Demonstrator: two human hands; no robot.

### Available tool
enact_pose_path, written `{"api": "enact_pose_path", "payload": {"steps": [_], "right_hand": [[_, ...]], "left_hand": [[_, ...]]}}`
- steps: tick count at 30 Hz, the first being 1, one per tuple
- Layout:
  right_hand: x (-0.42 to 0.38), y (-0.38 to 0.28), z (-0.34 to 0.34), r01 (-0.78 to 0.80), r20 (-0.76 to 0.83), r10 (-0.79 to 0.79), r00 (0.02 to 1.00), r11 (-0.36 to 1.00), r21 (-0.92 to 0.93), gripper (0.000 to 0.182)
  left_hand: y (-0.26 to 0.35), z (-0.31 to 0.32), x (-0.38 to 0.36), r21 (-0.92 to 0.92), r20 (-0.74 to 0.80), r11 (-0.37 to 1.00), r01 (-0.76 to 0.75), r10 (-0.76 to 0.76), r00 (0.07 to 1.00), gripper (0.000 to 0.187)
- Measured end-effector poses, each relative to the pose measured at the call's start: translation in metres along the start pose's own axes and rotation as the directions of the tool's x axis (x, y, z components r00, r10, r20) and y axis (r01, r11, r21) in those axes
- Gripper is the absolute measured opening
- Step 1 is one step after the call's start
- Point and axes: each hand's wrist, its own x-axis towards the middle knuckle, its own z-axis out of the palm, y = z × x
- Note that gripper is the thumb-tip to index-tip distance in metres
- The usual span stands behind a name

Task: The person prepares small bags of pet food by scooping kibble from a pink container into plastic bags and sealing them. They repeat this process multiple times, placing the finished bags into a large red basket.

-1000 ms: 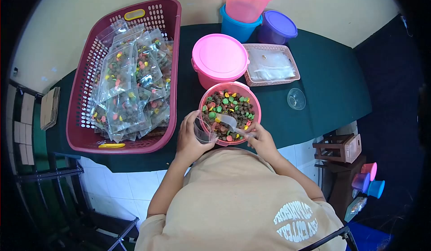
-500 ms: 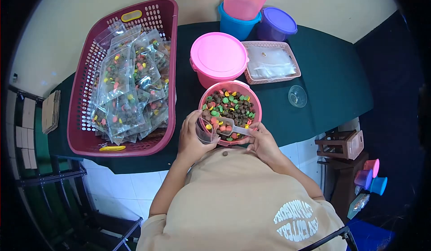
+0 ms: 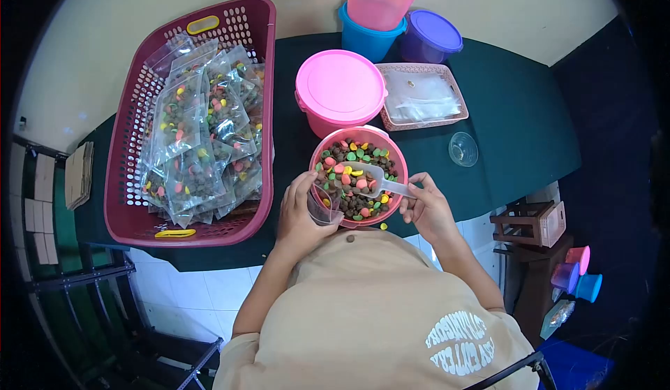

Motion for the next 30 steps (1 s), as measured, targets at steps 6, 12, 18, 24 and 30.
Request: {"api": "enact_pose_path", "payload": {"steps": [6,12,18,24,30], "right_hand": [[-0.007,-0.019,0.027,0.001,-0.021,-0.007,1.000,0.967,-0.255,0.017],[-0.021,-0.039,0.075,0.487,0.390,-0.324,0.862,0.311,-0.816,0.022],[-0.028,-0.068,0.096,0.778,0.785,-0.449,0.426,-0.261,-0.572,0.022],[-0.016,-0.069,0.069,0.697,0.489,-0.764,0.421,-0.073,-0.713,0.016],[0.035,-0.030,-0.003,0.308,0.087,-0.599,0.796,0.277,-0.910,0.010]], "left_hand": [[0.005,-0.002,0.002,-0.001,0.002,0.999,-0.044,0.044,0.999,0.093],[0.015,-0.002,0.004,-0.145,0.063,0.979,-0.146,0.157,0.986,0.098],[0.007,0.000,0.006,-0.301,-0.013,0.931,-0.208,0.214,0.977,0.107],[0.009,-0.003,0.004,-0.318,-0.112,0.917,-0.239,0.214,0.970,0.107],[0.000,-0.003,-0.004,-0.381,-0.142,0.910,-0.166,0.119,0.983,0.105]]}}
